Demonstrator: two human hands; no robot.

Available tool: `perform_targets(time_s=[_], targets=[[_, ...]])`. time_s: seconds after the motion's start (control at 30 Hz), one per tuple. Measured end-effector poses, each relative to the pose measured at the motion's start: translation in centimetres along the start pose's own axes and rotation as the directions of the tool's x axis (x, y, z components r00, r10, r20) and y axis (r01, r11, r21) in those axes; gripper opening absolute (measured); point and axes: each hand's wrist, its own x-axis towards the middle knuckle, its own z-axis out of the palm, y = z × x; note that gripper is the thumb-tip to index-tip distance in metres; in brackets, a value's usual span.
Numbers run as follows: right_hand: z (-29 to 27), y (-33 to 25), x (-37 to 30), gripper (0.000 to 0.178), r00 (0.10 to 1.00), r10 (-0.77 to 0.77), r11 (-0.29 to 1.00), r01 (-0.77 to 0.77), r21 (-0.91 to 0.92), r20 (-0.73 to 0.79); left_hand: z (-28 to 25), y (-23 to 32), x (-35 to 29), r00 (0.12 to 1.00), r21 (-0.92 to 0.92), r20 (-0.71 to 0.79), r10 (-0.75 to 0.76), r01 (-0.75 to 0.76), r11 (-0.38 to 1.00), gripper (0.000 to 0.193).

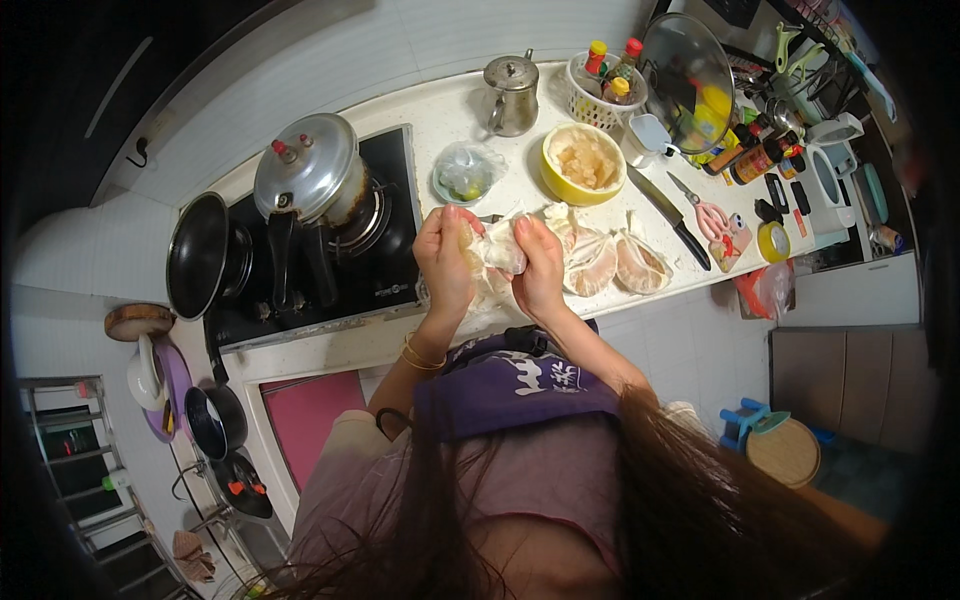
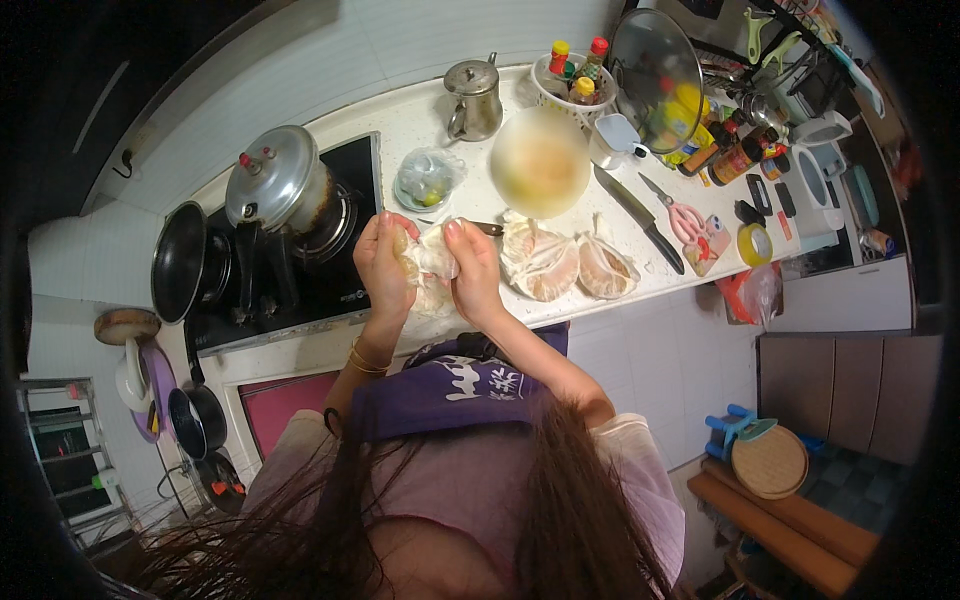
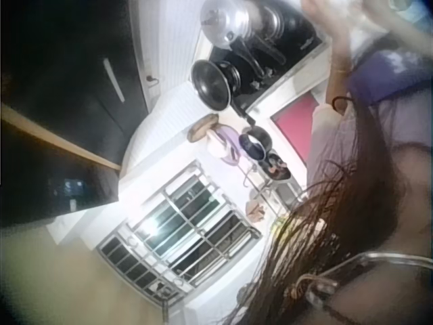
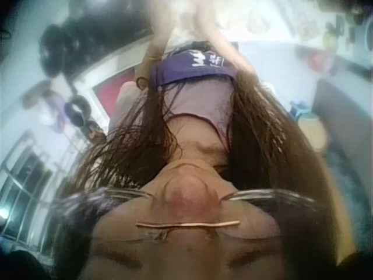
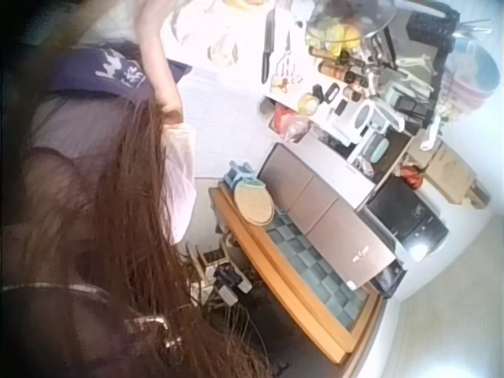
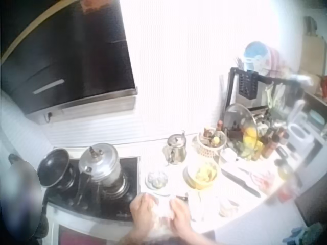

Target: The person uses a small knife to peel the outer skin from a large citrus fruit, then separates the segments by hand and places them into a yellow bowl. The person repeats this process with additional fruit pieces on the kitchen counter.

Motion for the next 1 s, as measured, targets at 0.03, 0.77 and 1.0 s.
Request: perform_targets(time_s=[0.03,0.77,1.0], targets=[[-0.2,0.2,-0.2,0.025,1.0,-0.03,0.998,0.03,-0.046,0.008,0.1,0.1,0.0,0.999,0.017,-0.001,0.034,-0.034,0.999,0.031],[-5.9,1.6,-0.3,0.027,0.98,0.068,0.43,0.14,-0.892,0.187,-3.7,-1.3,3.4,0.836,-0.661,0.264,-0.481,0.52,0.541,0.024],[-6.8,4.4,-0.5,0.02,0.941,0.22,0.133,0.234,-0.963,0.259,-4.2,-2.9,3.6,0.769,-0.708,0.358,-0.529,0.593,0.384,0.027]])
